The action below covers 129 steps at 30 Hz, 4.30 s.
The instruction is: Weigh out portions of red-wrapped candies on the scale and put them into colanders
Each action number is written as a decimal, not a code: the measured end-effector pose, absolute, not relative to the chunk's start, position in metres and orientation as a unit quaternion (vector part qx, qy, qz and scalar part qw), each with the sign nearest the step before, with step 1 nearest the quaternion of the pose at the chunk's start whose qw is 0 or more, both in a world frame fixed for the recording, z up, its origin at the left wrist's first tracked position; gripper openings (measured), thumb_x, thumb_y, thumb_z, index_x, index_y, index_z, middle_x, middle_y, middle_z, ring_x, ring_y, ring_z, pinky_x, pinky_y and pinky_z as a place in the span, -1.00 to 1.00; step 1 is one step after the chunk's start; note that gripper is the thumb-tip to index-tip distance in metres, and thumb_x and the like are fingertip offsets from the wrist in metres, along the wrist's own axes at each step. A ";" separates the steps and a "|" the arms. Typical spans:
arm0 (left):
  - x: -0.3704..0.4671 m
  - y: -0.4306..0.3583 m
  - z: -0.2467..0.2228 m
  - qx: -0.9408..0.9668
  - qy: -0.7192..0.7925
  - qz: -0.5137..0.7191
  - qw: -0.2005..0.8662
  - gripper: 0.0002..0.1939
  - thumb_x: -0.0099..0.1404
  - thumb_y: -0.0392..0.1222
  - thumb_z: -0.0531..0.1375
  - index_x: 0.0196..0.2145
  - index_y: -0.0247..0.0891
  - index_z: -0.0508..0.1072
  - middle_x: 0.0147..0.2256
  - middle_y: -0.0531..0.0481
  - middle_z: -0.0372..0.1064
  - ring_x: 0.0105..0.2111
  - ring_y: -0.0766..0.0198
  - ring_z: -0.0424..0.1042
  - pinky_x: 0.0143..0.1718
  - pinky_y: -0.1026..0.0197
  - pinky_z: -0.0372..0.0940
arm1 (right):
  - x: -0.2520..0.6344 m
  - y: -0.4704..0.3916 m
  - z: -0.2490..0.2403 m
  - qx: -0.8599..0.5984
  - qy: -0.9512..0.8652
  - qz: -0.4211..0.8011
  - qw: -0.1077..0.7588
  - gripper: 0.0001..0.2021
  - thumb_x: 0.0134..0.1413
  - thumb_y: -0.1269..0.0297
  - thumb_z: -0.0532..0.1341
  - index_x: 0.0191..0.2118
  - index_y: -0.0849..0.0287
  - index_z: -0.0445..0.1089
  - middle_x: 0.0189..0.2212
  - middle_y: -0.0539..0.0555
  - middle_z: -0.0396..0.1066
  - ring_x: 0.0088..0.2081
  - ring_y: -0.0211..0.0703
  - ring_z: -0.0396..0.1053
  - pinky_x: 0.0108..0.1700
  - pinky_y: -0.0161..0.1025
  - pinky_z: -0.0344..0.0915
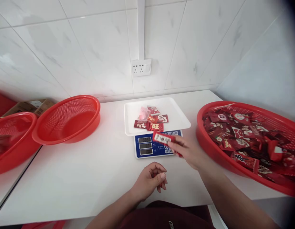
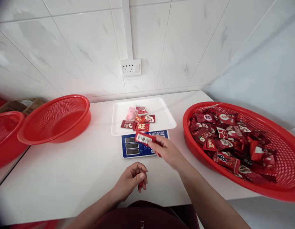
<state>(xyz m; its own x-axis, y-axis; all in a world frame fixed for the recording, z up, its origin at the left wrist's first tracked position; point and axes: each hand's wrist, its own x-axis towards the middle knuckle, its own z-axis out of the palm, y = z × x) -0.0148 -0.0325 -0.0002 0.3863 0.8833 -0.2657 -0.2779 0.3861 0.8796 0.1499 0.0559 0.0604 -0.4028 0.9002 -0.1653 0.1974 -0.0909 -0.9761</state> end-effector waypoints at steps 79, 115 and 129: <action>-0.078 0.142 0.087 0.794 0.570 0.058 0.202 0.00 0.00 0.24 0.24 0.29 -0.05 -0.11 0.30 -0.22 -0.24 0.27 -0.14 -0.18 0.17 -0.14 -0.06 | 0.151 0.004 -0.014 -0.427 -0.567 0.661 0.242 -0.51 -0.07 -0.10 0.22 -0.10 0.15 0.36 -0.32 0.06 0.34 -0.45 -0.23 0.28 -0.49 -0.30 0.24; -0.088 0.112 0.113 0.815 0.543 0.106 0.173 -0.07 0.04 0.24 0.23 0.27 -0.02 -0.05 0.33 -0.10 -0.35 0.30 -0.08 -0.30 0.21 -0.14 -0.09 | 0.147 0.002 -0.013 -0.421 -0.594 0.647 0.226 -0.49 -0.10 -0.14 0.22 -0.12 0.14 0.38 -0.33 0.05 0.37 -0.47 -0.23 0.30 -0.47 -0.28 0.27; -0.012 0.165 0.073 0.867 0.493 0.058 0.034 -0.43 0.26 0.23 -0.05 0.10 -0.13 0.25 0.20 -0.13 0.03 0.20 -0.09 -0.05 0.12 -0.11 0.04 | 0.148 0.000 -0.020 -0.408 -0.588 0.656 0.240 -0.55 -0.05 -0.05 0.22 -0.10 0.17 0.34 -0.36 0.04 0.34 -0.46 -0.24 0.28 -0.49 -0.32 0.22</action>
<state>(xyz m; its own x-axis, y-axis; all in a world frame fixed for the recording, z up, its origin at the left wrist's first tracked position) -0.0124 0.1647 0.0733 0.5069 0.8593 0.0678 0.8514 -0.5114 0.1162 0.1484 -0.0004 -0.0199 -0.5525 0.7942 -0.2530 0.1641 -0.1940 -0.9672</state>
